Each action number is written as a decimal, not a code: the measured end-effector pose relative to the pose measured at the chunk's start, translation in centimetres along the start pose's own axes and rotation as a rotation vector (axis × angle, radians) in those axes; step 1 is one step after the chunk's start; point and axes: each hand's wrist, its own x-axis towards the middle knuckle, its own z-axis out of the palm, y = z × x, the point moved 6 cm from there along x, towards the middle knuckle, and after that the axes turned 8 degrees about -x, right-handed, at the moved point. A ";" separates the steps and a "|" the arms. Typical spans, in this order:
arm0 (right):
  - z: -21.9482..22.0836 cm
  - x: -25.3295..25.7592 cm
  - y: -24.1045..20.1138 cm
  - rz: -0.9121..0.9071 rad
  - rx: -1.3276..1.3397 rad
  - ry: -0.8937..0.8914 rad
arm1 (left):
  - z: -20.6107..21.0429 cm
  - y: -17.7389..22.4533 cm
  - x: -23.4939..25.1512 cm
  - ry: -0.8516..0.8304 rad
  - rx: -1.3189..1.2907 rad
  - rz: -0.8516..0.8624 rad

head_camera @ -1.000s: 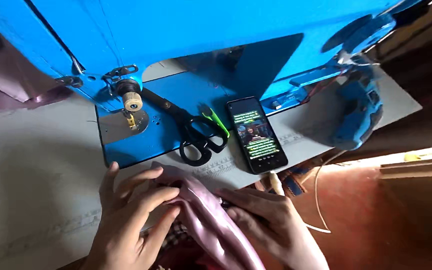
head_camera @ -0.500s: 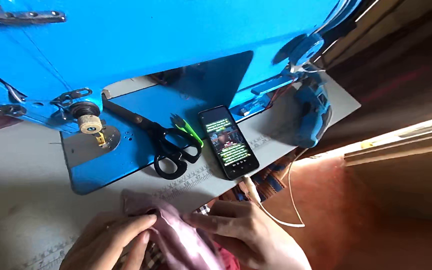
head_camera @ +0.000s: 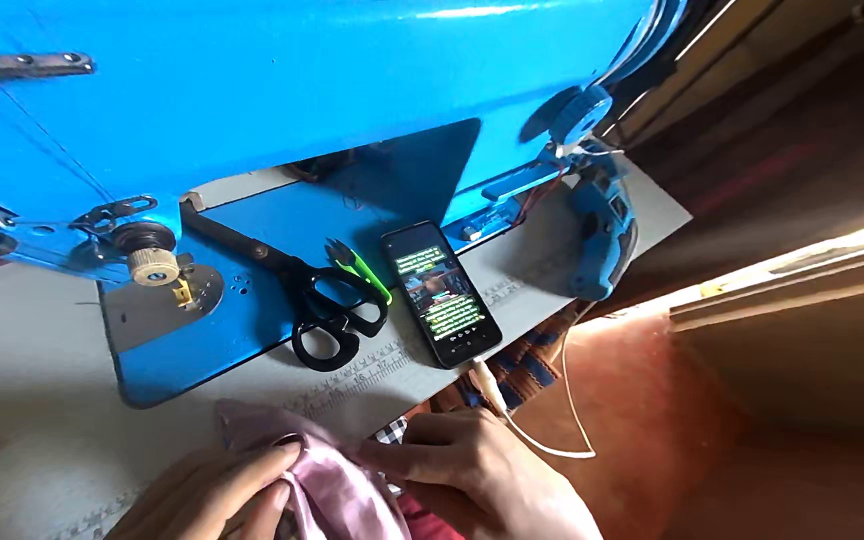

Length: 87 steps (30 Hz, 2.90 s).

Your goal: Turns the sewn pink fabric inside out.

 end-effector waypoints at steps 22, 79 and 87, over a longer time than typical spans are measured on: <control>1.1 -0.2 0.3 0.014 0.035 0.023 | 0.5 0.0 -0.1 0.029 -0.058 -0.005; 2.4 1.3 -1.4 0.033 0.130 0.259 | -0.9 -2.3 -1.6 -0.008 0.064 -0.186; 2.5 1.3 -1.1 0.035 0.126 0.205 | -1.3 -3.2 -1.5 -0.085 0.175 -0.155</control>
